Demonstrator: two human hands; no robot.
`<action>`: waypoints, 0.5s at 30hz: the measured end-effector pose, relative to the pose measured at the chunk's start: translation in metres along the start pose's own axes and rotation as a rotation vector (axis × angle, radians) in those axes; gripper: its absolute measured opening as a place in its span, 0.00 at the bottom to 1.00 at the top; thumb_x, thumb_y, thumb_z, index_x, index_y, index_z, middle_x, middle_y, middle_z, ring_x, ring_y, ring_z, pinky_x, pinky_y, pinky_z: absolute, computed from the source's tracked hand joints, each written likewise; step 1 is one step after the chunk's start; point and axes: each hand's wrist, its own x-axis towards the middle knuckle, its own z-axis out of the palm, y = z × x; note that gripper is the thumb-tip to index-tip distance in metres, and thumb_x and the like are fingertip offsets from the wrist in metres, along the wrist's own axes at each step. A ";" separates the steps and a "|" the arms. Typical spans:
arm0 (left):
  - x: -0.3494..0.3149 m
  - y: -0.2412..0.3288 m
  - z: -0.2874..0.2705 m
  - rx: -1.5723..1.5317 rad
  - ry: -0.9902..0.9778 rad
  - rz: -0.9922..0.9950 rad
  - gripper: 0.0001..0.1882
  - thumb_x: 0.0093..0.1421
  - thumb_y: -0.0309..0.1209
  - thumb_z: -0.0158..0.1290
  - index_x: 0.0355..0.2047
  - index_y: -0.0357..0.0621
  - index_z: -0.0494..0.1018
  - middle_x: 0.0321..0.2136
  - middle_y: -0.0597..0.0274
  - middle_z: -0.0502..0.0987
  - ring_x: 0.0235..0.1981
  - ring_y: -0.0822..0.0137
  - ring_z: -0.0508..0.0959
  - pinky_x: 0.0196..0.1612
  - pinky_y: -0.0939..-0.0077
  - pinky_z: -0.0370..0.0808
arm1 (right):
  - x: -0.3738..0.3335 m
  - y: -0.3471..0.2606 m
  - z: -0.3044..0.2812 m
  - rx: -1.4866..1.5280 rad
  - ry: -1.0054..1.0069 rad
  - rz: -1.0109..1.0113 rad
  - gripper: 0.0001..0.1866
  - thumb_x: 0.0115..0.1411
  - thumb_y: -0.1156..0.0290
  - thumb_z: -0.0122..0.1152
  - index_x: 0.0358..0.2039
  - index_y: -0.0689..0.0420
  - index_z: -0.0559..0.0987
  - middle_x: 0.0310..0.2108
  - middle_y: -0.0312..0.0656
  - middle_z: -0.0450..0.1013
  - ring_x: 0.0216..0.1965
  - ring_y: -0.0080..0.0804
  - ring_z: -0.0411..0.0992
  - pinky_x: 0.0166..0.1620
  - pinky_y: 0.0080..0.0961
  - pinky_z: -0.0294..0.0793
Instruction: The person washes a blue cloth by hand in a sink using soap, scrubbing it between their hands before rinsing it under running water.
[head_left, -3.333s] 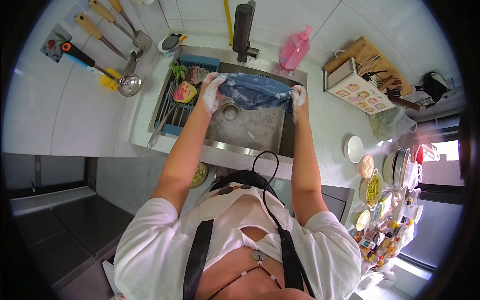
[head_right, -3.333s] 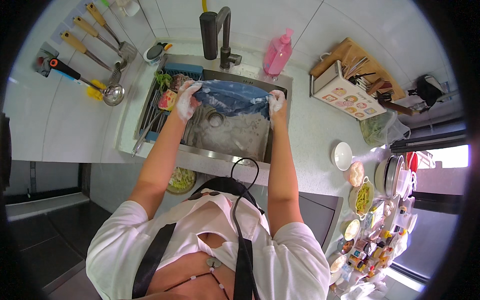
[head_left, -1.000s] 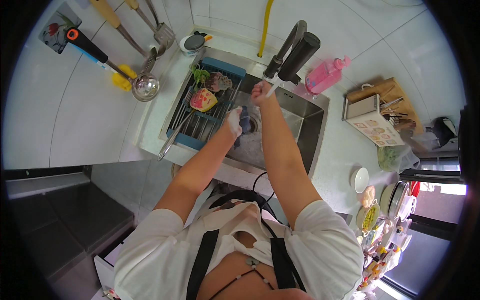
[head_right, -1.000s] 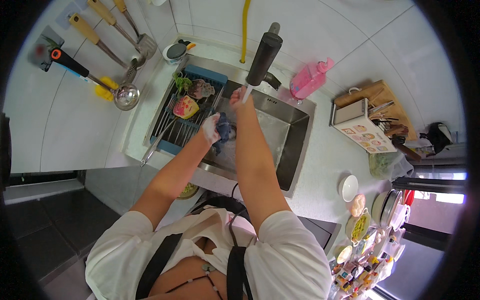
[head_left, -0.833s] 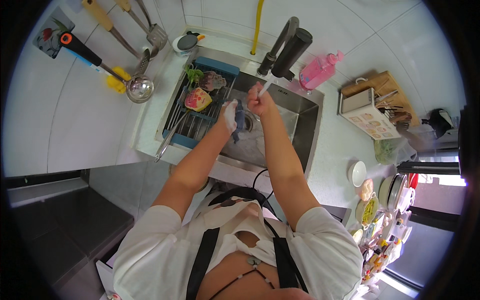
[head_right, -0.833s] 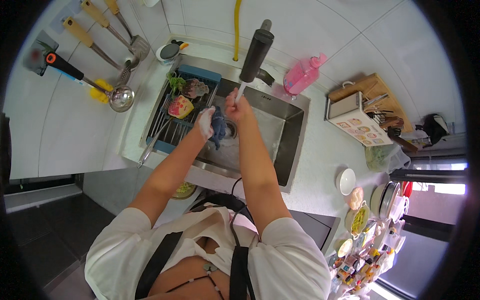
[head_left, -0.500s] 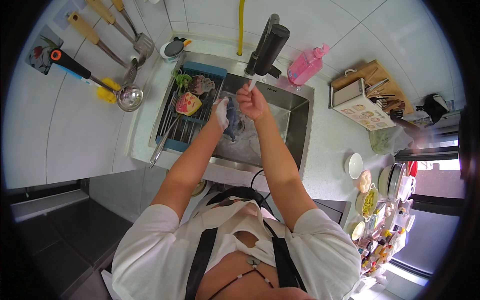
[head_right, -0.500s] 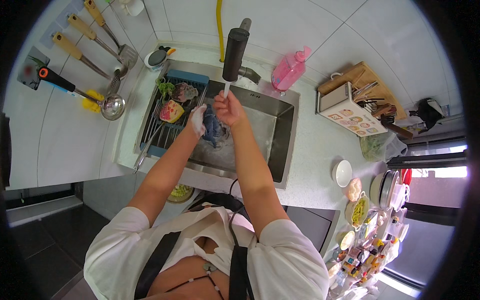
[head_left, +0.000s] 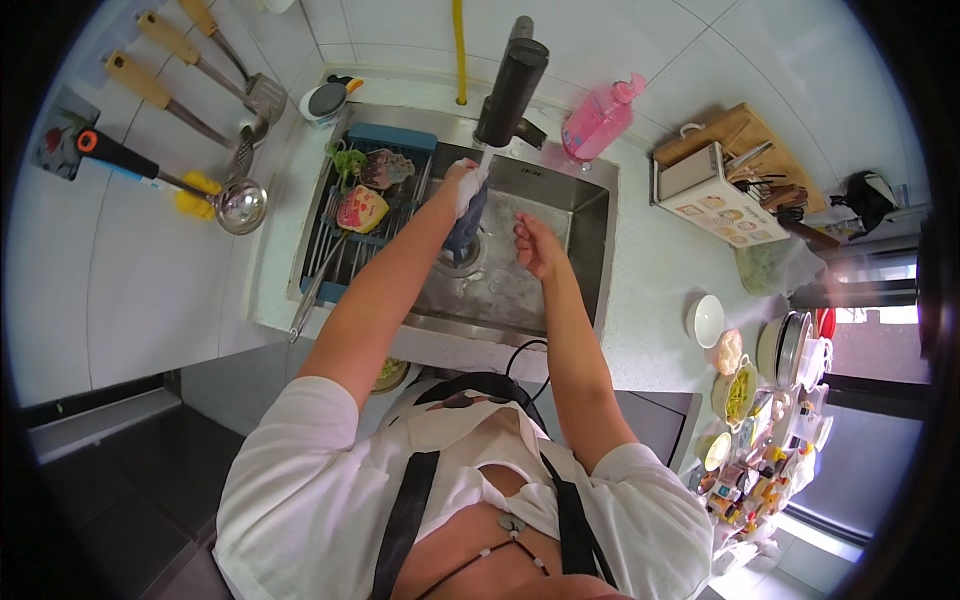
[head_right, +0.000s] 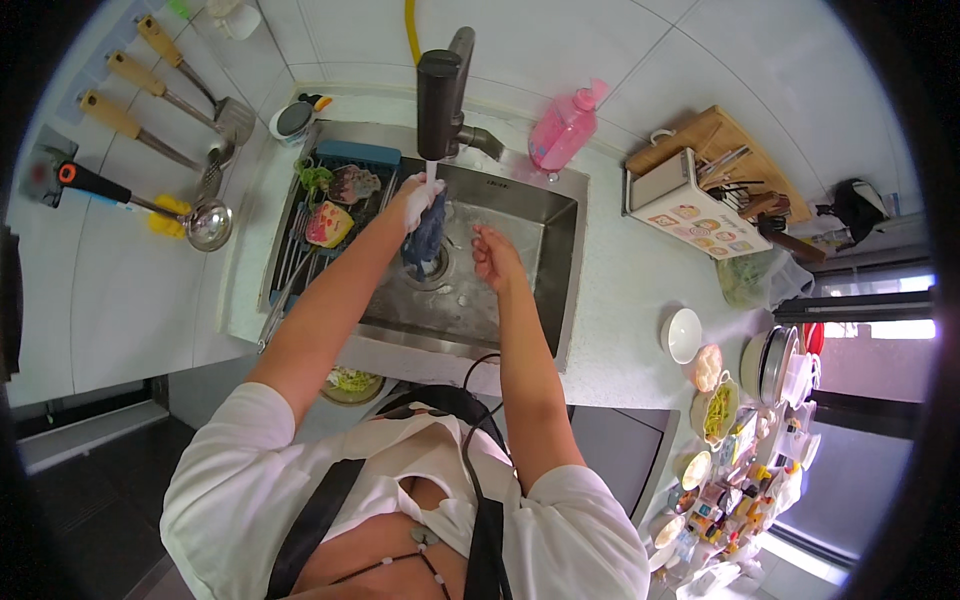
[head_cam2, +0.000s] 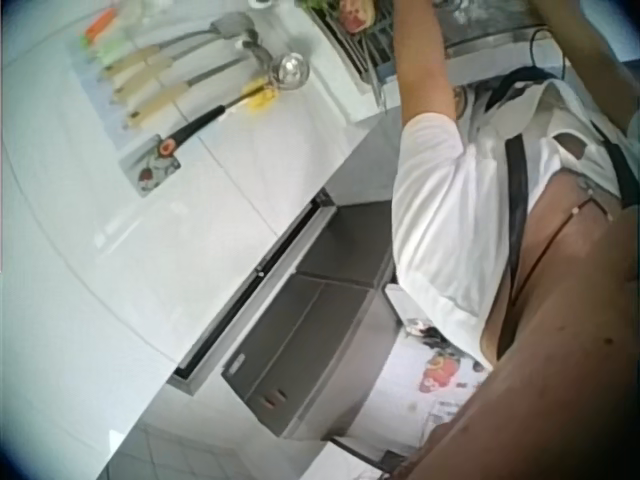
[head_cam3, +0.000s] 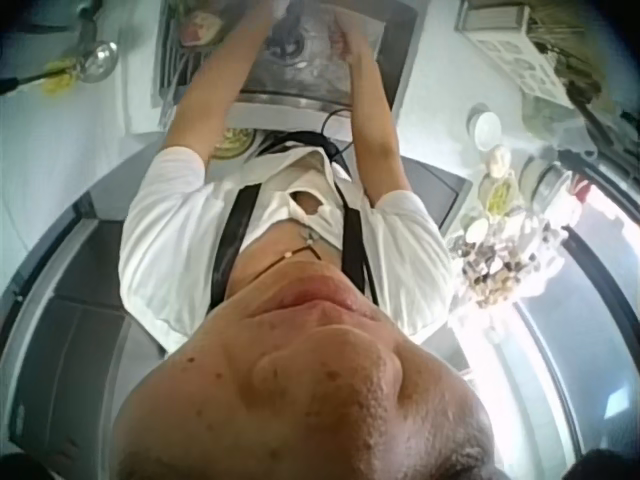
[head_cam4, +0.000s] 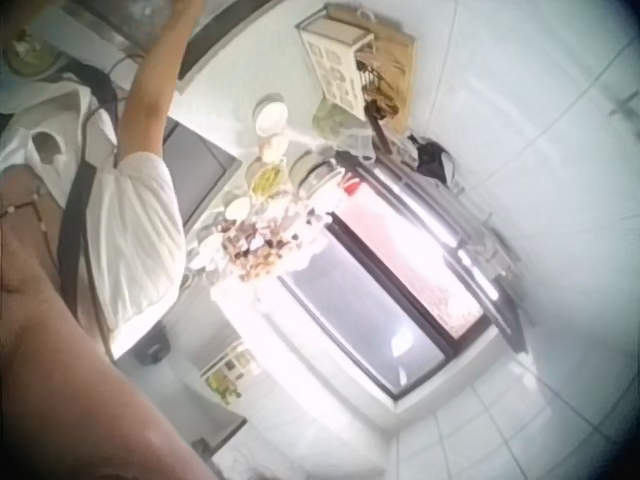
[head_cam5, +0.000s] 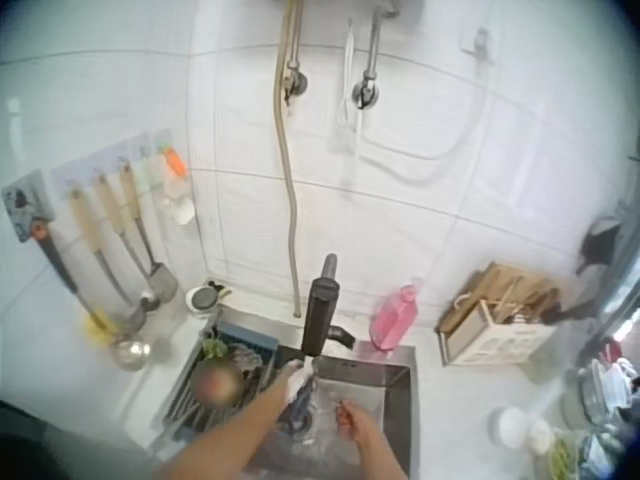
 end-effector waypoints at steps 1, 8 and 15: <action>0.012 -0.001 0.003 0.207 -0.070 0.100 0.06 0.52 0.30 0.47 0.28 0.41 0.67 0.22 0.61 0.68 0.24 0.68 0.67 0.27 0.73 0.67 | -0.005 0.002 -0.006 -0.002 0.022 0.015 0.09 0.57 0.63 0.47 0.37 0.50 0.70 0.20 0.28 0.64 0.16 0.15 0.56 0.14 0.11 0.52; 0.052 0.007 0.025 0.754 -0.191 0.047 0.15 0.52 0.30 0.42 0.39 0.40 0.69 0.35 0.43 0.72 0.38 0.49 0.73 0.40 0.68 0.71 | -0.029 0.006 -0.027 0.024 0.122 0.003 0.08 0.57 0.64 0.47 0.36 0.51 0.70 0.21 0.28 0.64 0.16 0.15 0.56 0.14 0.10 0.52; -0.017 0.036 0.020 1.499 -0.105 0.569 0.10 0.49 0.33 0.47 0.28 0.44 0.75 0.28 0.55 0.76 0.29 0.59 0.76 0.28 0.68 0.71 | -0.033 0.010 -0.027 0.020 0.145 -0.009 0.08 0.57 0.66 0.48 0.36 0.51 0.71 0.21 0.29 0.65 0.16 0.16 0.58 0.14 0.10 0.53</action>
